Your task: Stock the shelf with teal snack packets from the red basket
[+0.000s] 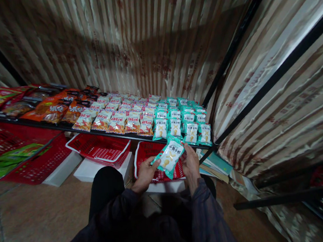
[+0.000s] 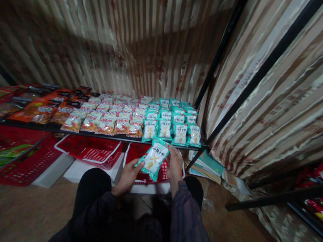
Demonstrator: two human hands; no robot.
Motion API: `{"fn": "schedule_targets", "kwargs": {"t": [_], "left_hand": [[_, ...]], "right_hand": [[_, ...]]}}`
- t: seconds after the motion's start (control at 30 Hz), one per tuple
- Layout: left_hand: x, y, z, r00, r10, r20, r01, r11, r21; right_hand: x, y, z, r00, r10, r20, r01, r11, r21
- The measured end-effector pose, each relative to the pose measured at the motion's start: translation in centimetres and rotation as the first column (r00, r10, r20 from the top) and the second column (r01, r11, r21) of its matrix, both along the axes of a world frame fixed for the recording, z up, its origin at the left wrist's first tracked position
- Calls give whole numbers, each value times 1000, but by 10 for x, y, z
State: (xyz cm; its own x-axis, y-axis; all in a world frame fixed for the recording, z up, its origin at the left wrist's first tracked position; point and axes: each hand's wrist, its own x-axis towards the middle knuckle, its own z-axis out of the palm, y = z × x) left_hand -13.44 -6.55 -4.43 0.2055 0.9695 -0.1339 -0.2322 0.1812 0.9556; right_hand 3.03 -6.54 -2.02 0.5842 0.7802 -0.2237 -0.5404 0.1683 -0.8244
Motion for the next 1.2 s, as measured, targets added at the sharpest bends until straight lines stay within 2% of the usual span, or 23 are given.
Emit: {"fn": "schedule_targets", "kwargs": {"t": [0.13, 0.27, 0.4, 0.53, 0.7, 0.83, 1.0, 1.2], "left_hand": [[1, 4, 1, 994, 85, 67, -84, 996, -18], [4, 4, -2, 976, 155, 153, -146, 987, -64], [7, -1, -4, 978, 109, 180, -94, 991, -92], [4, 1, 6, 992, 41, 117, -32, 996, -82], [-2, 20, 24, 991, 94, 96, -84, 991, -108], [-3, 35, 30, 995, 92, 44, -87, 990, -110], [-2, 36, 23, 991, 132, 16, -128, 978, -164], [-2, 35, 5, 990, 137, 37, -126, 970, -210]], "right_hand": [[-8, -13, -8, 990, 129, 50, -129, 992, -8], [-27, -31, -26, 962, 268, 59, -263, 962, -79], [-42, -39, -41, 967, 255, 7, -254, 965, -69], [-44, -38, -44, 981, 195, -24, -196, 979, -56], [-40, -41, -49, 971, 237, -30, -239, 968, -72], [-36, -45, -62, 956, 293, -17, -293, 950, -112], [-30, -47, -69, 945, 326, -8, -323, 933, -158], [-25, -50, -71, 939, 343, 11, -334, 919, -211]]}}
